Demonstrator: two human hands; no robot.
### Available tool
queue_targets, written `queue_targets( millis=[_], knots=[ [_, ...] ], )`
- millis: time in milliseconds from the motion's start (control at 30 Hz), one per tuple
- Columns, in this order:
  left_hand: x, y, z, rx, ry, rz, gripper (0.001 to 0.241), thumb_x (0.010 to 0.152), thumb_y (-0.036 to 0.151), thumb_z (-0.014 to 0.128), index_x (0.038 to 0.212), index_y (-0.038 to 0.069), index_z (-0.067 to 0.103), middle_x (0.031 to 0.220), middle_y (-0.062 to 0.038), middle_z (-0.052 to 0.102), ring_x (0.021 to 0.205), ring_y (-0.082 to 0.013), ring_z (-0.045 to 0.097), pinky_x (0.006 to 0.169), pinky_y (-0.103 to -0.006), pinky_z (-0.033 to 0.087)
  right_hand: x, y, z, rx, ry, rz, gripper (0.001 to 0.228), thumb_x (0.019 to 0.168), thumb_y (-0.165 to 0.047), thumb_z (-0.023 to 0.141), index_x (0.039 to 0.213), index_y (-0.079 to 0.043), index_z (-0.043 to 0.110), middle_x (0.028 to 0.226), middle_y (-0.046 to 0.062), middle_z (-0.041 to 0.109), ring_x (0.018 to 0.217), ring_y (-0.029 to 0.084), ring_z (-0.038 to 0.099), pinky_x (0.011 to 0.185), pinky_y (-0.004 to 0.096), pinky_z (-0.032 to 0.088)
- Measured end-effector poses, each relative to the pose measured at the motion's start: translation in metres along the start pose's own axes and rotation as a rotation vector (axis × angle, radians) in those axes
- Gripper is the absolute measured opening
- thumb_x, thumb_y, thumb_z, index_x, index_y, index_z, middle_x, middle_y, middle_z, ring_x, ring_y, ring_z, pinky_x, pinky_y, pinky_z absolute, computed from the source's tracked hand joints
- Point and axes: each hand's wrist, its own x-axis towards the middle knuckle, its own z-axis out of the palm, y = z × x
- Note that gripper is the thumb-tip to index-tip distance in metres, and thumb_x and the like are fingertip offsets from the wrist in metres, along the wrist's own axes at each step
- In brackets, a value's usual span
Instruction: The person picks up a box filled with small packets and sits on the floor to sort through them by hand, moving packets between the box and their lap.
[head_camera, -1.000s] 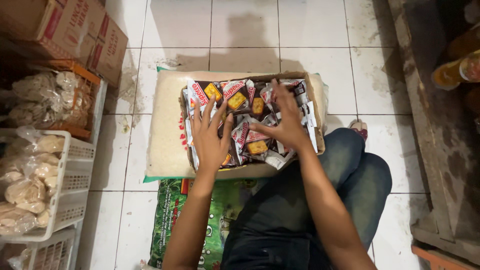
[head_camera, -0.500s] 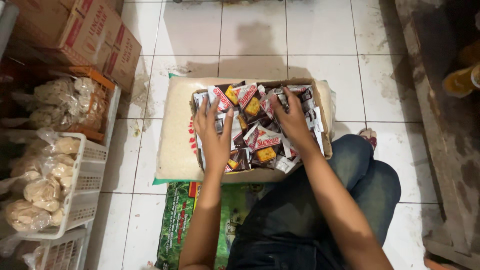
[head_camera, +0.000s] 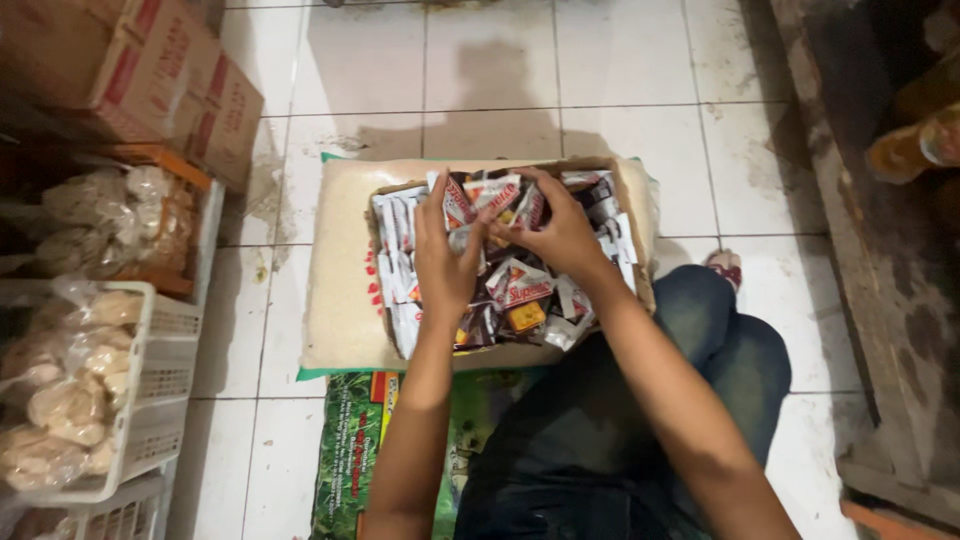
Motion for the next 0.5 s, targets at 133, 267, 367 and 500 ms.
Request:
queue_targets(
  millis=[133,267,367,500],
  knots=[
    [0.011,0.014,0.001,-0.111,0.006,0.044,0.059,0.100,0.008,0.075,0.153,0.011,0.049,0.128,-0.016,0.058,0.121,-0.0329,0.058,0.104,-0.0435,0.049,-0.002,-0.012,-0.005,-0.014,0.133,-0.275,0.078,0.078,-0.032,0.094,0.138,-0.004,0.054,0.132,0.015,0.064,0.123,0.021,0.062,0.104,0.036,0.050],
    [0.019,0.042,-0.007,-0.175,0.022,0.138,0.057,0.102,0.005,0.078,0.151,0.014,0.051,0.134,-0.015,0.056,0.126,-0.0308,0.057,0.106,-0.0405,0.051,-0.023,-0.039,-0.027,0.256,0.139,-0.233,0.076,0.080,-0.025,0.095,0.139,-0.005,0.052,0.127,0.009,0.065,0.118,0.016,0.065,0.101,0.030,0.055],
    [0.020,0.077,-0.006,-0.169,0.037,0.263,0.057,0.103,0.004,0.083,0.150,0.017,0.053,0.134,-0.014,0.052,0.127,-0.0286,0.056,0.105,-0.0374,0.052,-0.048,-0.059,-0.058,0.401,0.195,-0.331,0.075,0.085,-0.017,0.096,0.142,-0.006,0.049,0.131,0.005,0.060,0.120,0.014,0.062,0.103,0.030,0.055],
    [-0.005,0.129,0.008,-0.258,-0.058,0.323,0.059,0.102,0.007,0.090,0.149,0.021,0.056,0.137,-0.012,0.050,0.124,-0.0230,0.058,0.097,-0.0325,0.056,-0.120,-0.063,-0.116,0.392,0.293,-0.326,0.069,0.090,-0.007,0.094,0.142,-0.008,0.048,0.129,0.001,0.061,0.119,0.011,0.061,0.104,0.027,0.055]
  ],
)
